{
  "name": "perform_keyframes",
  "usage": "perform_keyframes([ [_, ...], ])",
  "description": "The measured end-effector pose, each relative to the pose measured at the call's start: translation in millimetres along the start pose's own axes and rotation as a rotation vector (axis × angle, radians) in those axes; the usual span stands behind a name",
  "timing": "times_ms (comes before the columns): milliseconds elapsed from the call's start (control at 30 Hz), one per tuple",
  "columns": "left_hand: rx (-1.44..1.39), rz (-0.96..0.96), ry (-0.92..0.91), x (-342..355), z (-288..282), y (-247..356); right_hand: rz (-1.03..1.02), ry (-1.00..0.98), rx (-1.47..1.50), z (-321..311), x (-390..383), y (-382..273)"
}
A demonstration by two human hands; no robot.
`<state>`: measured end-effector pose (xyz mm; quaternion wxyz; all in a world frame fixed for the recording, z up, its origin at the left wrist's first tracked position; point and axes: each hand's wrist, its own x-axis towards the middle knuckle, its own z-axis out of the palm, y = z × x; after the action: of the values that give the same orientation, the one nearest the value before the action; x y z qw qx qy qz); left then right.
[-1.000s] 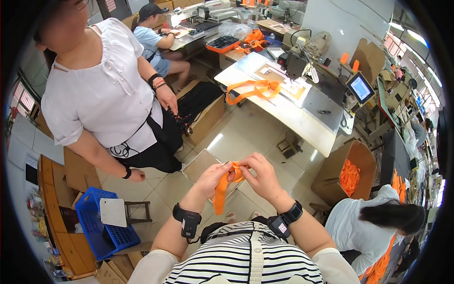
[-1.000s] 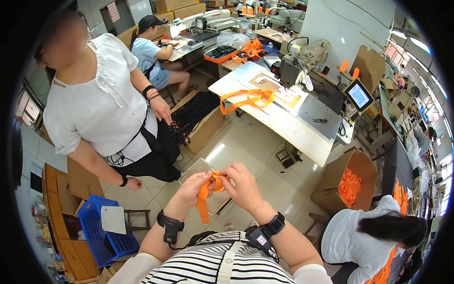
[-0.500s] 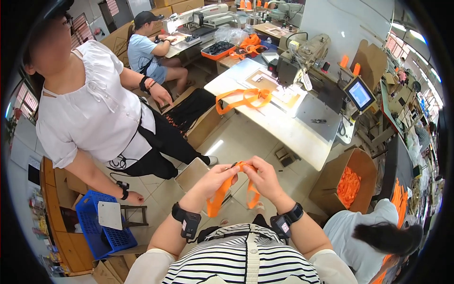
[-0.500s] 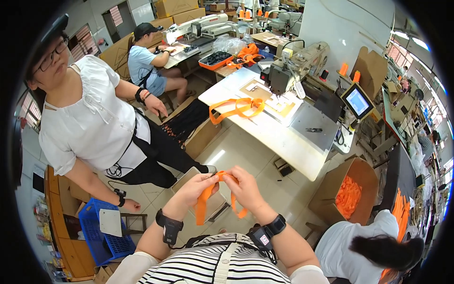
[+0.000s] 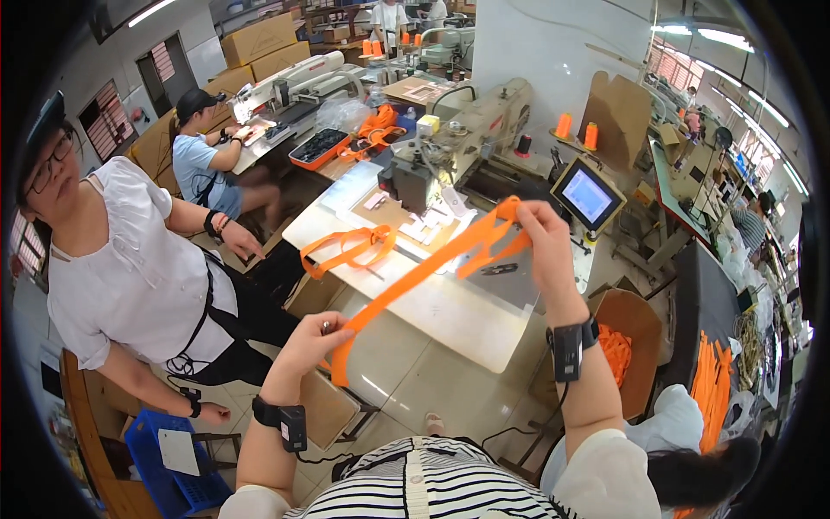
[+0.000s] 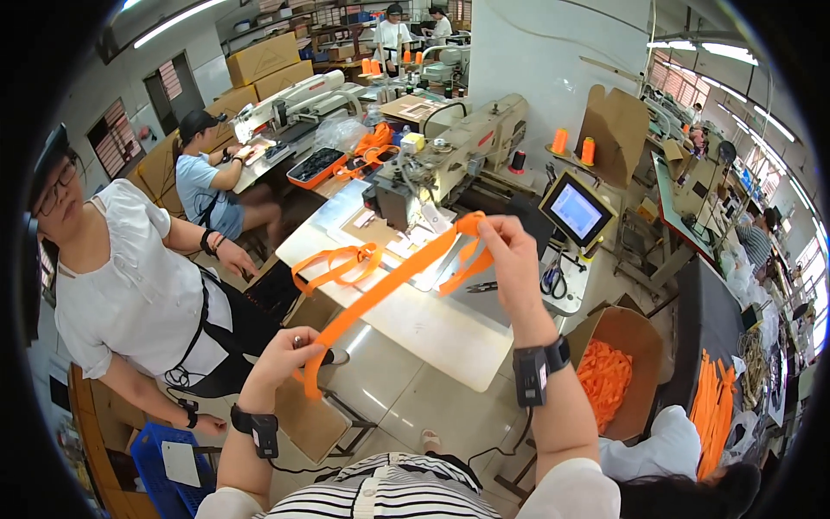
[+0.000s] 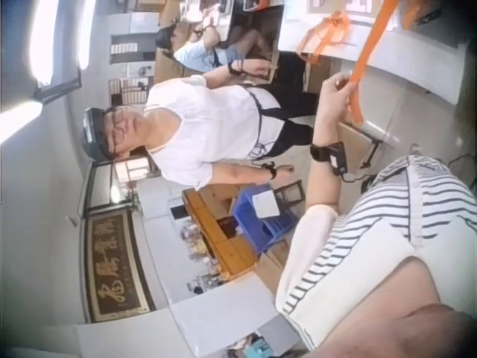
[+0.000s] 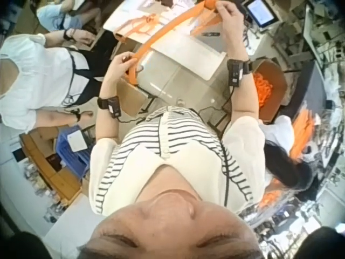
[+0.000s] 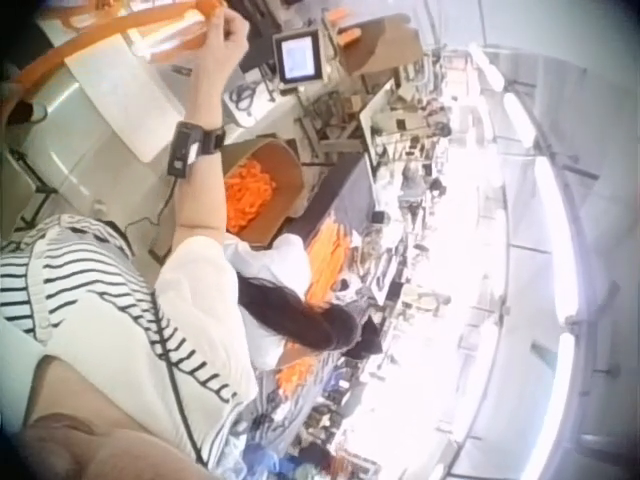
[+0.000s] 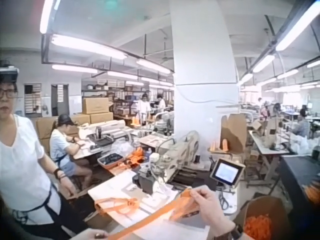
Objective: Operate an industrial sewing machine to stitch orange nylon straps together, using a touchscreen interface to manage patterns.
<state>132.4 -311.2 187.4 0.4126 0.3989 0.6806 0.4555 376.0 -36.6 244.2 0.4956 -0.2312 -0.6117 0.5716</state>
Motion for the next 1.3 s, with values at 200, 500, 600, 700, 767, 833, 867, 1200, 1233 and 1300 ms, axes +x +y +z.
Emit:
perform_keyframes([
  [200,-0.389,-0.021,0.092,72.1,43.3,-3.8,-0.241,0.004,-0.673,-36.2,85.4,24.5],
  [500,-0.685,-0.098,0.112,157.7,132.7,19.5,-0.252,0.067,-0.594,-87.4,147.5,48.4],
  [600,-0.567,-0.319,0.2,180.7,153.6,2.3,-0.22,0.056,-0.559,-94.3,142.8,83.2],
  [700,-0.648,-0.426,0.166,195.3,166.1,-43.4,-0.22,-0.004,-0.724,-102.7,127.4,135.6],
  [767,-0.702,-0.513,0.142,196.3,174.3,-63.0,-0.126,-0.064,-0.679,-110.8,111.0,180.3],
  [833,-0.654,-0.488,0.179,186.5,172.7,-91.0,-0.034,-0.235,-0.823,-96.6,89.6,201.0],
  [867,-0.597,-0.464,0.169,181.7,175.6,-99.2,-0.068,-0.239,-0.896,-96.9,78.1,208.1],
  [1200,-0.275,-0.342,0.087,27.3,101.5,-137.6,-0.195,-0.734,-1.162,-17.2,-84.3,212.3],
  [1233,-0.251,-0.333,0.179,5.1,85.9,-152.5,-0.197,-0.738,-1.153,-15.7,-90.9,219.1],
  [1300,-0.181,-0.337,0.445,-38.1,43.5,-174.6,-0.251,-0.782,-1.265,-17.5,-93.6,237.3],
])
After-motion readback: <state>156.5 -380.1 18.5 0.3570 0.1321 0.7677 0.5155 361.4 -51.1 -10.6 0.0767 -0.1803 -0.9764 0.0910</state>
